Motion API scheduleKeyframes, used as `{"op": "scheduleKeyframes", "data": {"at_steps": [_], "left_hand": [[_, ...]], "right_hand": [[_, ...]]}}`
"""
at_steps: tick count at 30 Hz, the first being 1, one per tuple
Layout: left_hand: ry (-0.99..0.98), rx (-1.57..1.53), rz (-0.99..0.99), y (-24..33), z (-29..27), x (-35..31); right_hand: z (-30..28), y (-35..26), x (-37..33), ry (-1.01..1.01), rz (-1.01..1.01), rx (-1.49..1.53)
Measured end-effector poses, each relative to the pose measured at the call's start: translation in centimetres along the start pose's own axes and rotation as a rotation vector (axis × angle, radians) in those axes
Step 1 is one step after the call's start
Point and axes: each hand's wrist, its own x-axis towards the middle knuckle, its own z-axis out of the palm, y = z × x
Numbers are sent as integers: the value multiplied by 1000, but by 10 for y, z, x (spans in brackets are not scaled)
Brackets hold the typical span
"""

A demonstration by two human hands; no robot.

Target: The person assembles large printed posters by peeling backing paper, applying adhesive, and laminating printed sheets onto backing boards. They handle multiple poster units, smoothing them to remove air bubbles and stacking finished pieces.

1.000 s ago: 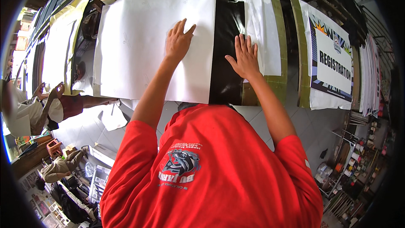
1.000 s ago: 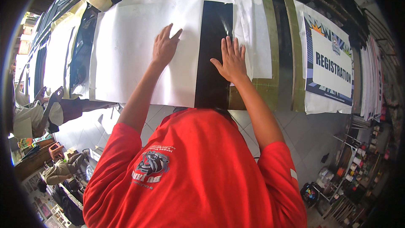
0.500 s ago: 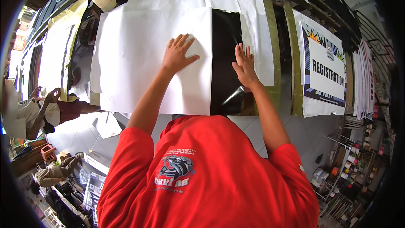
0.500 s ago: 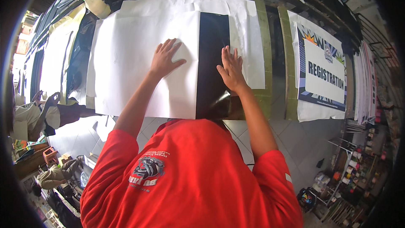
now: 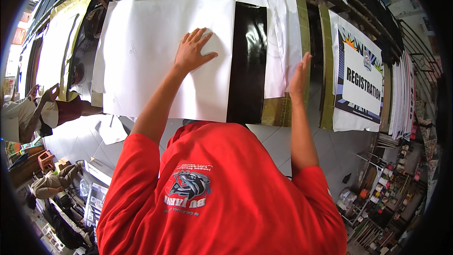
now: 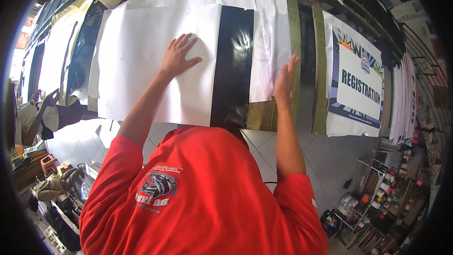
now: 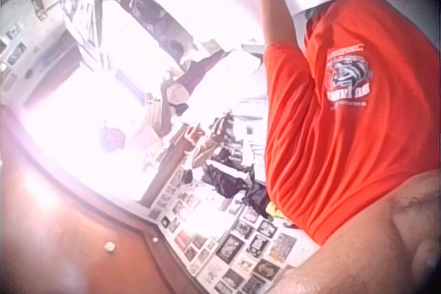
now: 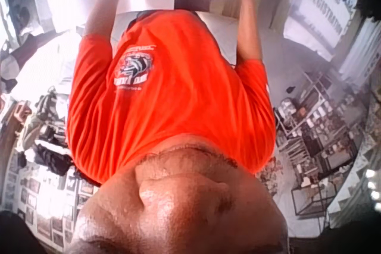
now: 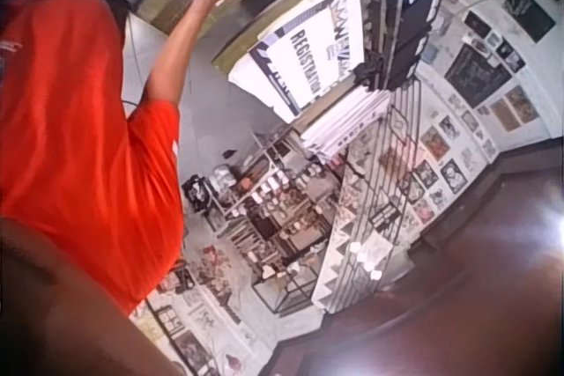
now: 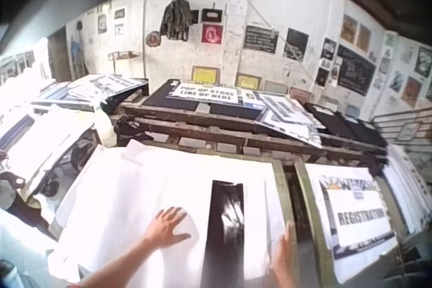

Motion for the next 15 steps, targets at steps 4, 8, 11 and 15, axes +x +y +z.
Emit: {"op": "scheduleKeyframes", "data": {"at_steps": [4,8,11,15], "left_hand": [[2,-16,5,-3,1,1],[13,-13,9,-3,-1,1],[25,-36,25,-3,-3,4],[30,-71,11,-5,-5,3]], "right_hand": [[3,-18,-6,43,-241,-245],[60,-93,-20,-467,-600,-462],[106,-100,-18,-705,-747,-573],[137,-76,27,-723,-751,-705]]}}
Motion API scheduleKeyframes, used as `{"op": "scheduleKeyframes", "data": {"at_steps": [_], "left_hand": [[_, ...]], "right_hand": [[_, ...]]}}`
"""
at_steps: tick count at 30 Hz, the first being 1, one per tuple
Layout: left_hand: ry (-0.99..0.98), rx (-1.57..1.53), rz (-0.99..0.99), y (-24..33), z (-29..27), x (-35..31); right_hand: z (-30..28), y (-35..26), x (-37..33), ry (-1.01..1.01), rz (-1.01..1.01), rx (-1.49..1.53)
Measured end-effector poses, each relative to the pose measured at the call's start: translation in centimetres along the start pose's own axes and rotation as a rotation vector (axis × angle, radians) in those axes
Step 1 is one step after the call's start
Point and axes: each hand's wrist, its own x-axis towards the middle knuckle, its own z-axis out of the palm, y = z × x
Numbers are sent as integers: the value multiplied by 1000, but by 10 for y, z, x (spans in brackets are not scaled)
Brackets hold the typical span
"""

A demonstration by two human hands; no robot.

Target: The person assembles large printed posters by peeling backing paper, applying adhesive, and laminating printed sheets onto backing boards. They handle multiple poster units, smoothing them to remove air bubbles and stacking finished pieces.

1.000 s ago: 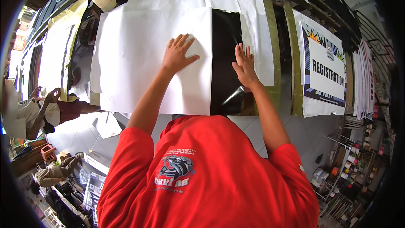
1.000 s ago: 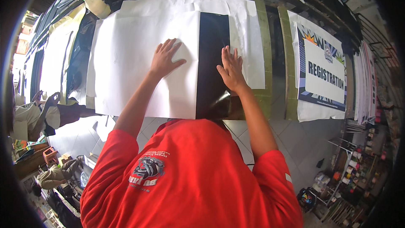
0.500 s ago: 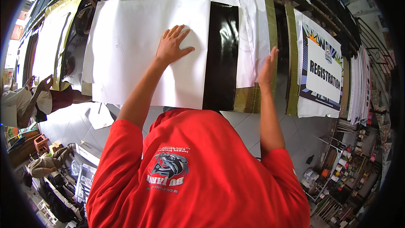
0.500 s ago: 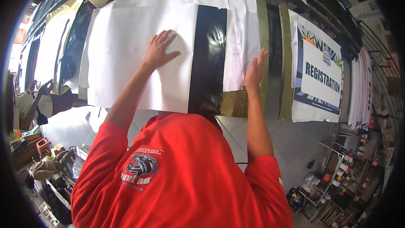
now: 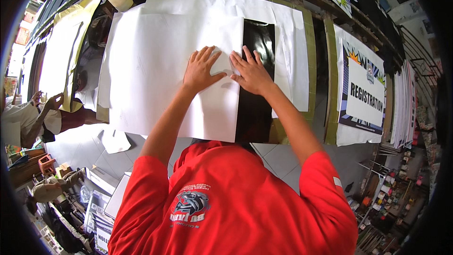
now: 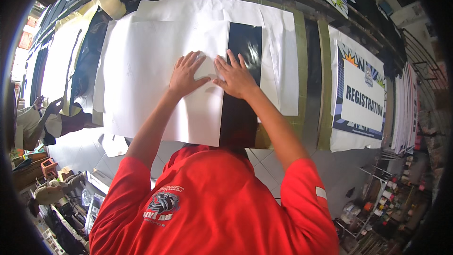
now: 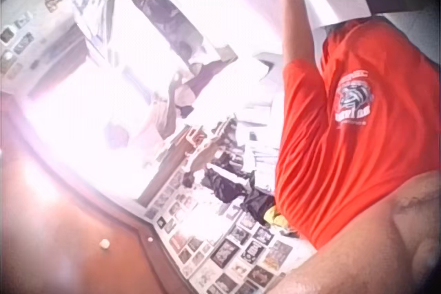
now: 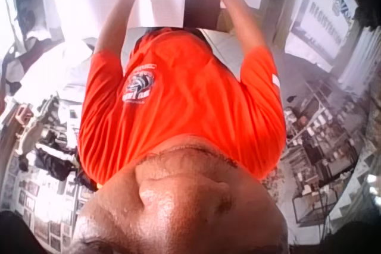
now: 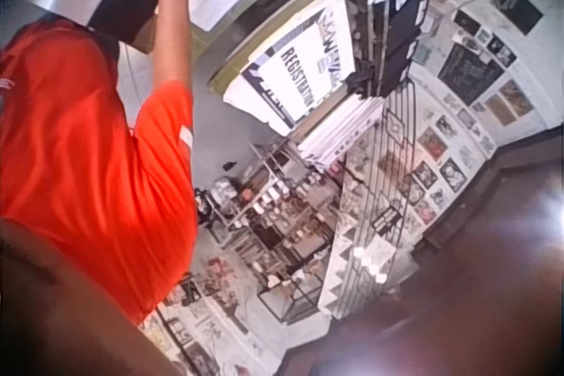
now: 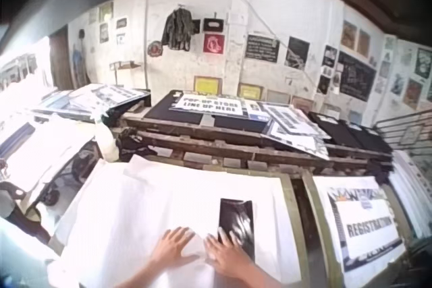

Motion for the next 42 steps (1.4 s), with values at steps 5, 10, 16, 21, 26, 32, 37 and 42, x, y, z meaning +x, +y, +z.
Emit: {"op": "scheduleKeyframes", "data": {"at_steps": [5,10,16,21,26,32,37,42], "left_hand": [[2,-81,-30,2,-6,-1],[-14,-131,-74,-2,-9,1],[-38,-133,-79,-9,-9,3],[-17,-135,-70,-12,-9,9],[-17,-109,-62,-10,-9,10],[-60,58,-41,5,-16,27],[71,-43,103,1,22,96],[13,139,107,-15,58,105]], "right_hand": [[-3,34,29,-56,-2,18],[-3,67,61,-38,64,98],[0,98,101,-34,180,73],[2,104,115,-41,189,-54],[1,89,111,18,192,-331],[3,63,73,98,266,-297],[5,56,65,180,357,-324],[3,15,23,181,421,-207]]}}
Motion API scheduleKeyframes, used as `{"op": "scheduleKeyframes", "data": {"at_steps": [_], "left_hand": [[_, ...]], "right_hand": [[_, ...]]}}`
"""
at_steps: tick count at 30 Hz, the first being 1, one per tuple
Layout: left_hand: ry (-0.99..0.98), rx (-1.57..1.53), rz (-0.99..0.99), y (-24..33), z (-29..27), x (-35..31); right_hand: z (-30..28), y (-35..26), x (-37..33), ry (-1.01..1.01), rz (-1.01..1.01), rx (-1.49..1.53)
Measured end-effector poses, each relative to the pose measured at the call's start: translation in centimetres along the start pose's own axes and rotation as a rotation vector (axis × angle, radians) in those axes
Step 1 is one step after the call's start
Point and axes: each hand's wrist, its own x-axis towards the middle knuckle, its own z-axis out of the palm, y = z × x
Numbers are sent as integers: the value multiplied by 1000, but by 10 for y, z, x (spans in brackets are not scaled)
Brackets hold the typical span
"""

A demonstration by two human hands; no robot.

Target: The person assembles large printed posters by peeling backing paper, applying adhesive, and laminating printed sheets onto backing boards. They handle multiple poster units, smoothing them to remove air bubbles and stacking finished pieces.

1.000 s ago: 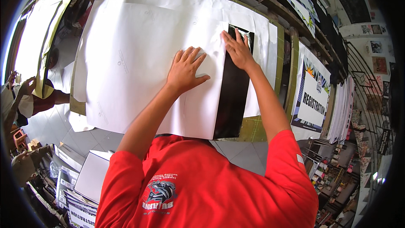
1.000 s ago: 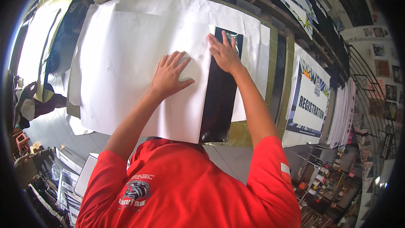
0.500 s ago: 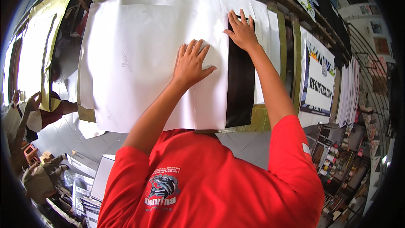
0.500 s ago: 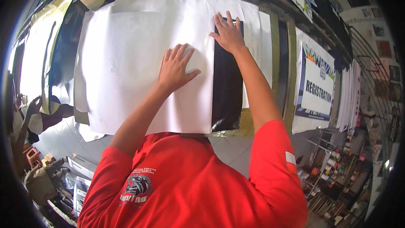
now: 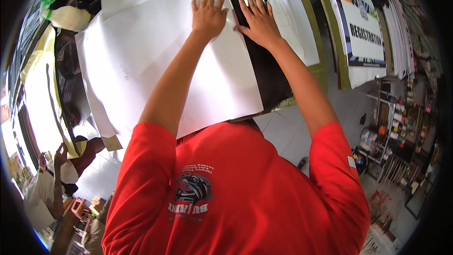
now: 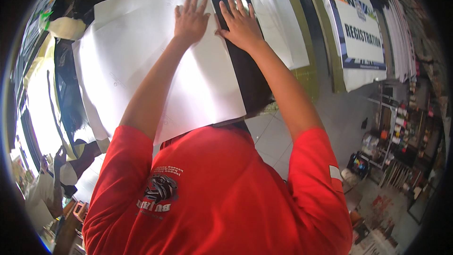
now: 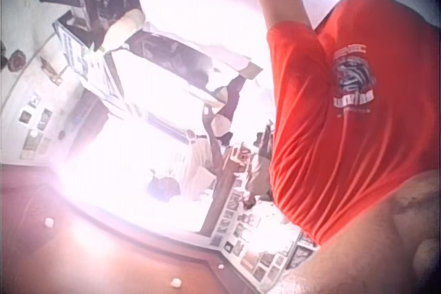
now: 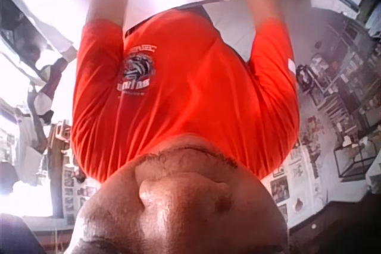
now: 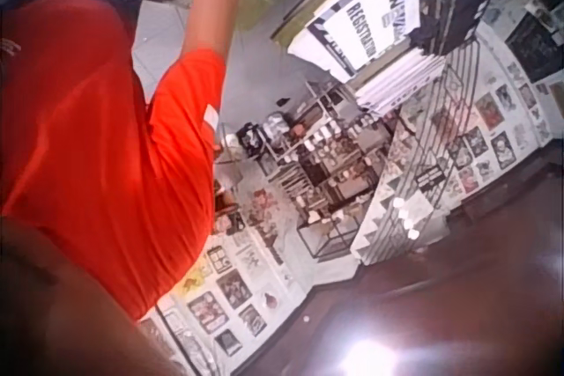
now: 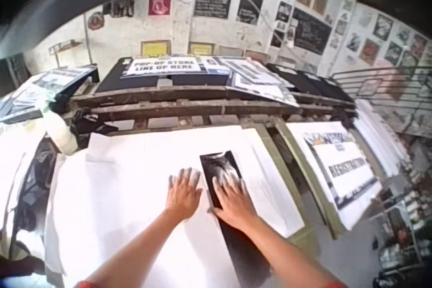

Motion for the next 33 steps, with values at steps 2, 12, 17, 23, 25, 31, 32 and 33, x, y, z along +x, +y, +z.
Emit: {"op": "scheduleKeyframes", "data": {"at_steps": [2,12,17,23,25,31,32,33], "left_hand": [[-27,53,3,0,1,1],[-12,63,48,-4,6,1],[-5,64,58,-6,6,2],[27,20,87,-3,2,1],[64,30,90,-1,-1,0],[273,21,257,11,-26,-3],[266,-75,236,17,-35,-4],[258,-169,213,23,-43,-9]], "right_hand": [[-12,-7,-36,-62,57,30],[-68,-54,-156,-235,169,151],[-77,-64,-186,-262,259,193],[-85,-72,-208,-303,309,200],[-86,-76,-215,-283,352,212],[-81,-74,-240,-36,702,430],[-80,-71,-242,33,779,489],[-79,-66,-241,41,813,487]]}}
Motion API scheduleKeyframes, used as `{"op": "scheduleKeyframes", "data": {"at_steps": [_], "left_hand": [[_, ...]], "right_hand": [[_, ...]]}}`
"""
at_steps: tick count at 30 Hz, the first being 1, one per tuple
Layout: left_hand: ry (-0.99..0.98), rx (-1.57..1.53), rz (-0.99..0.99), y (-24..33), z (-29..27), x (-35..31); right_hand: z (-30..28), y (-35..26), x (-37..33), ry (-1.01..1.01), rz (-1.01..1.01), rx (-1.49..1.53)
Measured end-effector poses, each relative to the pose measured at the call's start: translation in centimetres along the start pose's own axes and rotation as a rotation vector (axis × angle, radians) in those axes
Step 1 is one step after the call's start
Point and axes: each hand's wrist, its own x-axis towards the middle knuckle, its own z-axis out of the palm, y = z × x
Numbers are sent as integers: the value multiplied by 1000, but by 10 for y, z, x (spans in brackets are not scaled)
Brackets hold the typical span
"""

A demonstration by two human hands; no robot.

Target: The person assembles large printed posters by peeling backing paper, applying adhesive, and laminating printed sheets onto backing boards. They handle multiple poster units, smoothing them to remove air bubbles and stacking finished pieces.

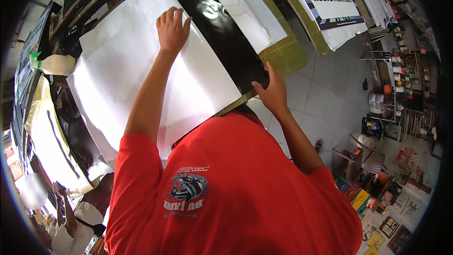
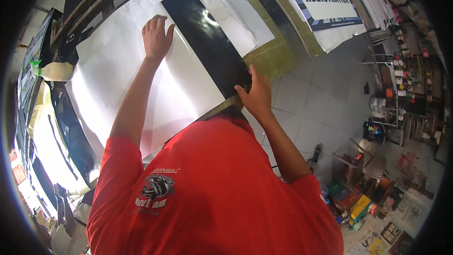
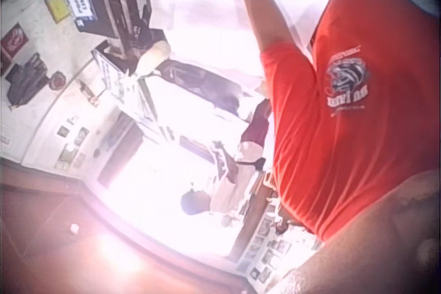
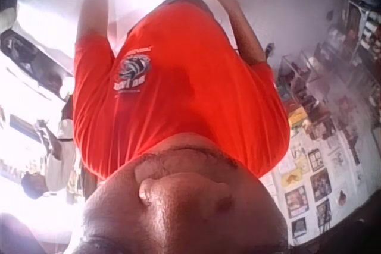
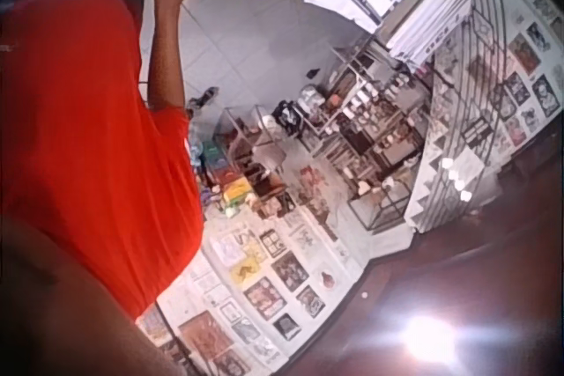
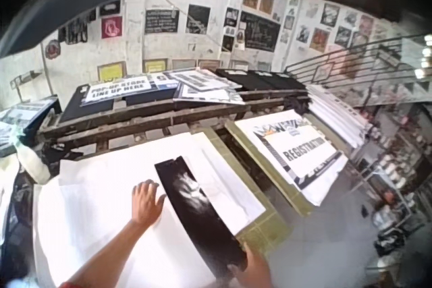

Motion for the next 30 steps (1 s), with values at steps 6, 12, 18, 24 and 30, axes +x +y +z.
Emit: {"op": "scheduleKeyframes", "data": {"at_steps": [6,12,18,24,30], "left_hand": [[-271,-313,120,77,-60,-77],[-521,-144,54,153,-94,-166],[-455,-39,-156,188,-83,-180],[-380,26,-281,212,-69,-184],[-359,40,-292,213,-64,-189]], "right_hand": [[-7,2,27,-29,166,55],[-11,3,30,-78,8,-98],[-19,13,33,-221,-34,93],[-19,18,42,-394,70,230],[0,23,95,-274,-52,568]]}}
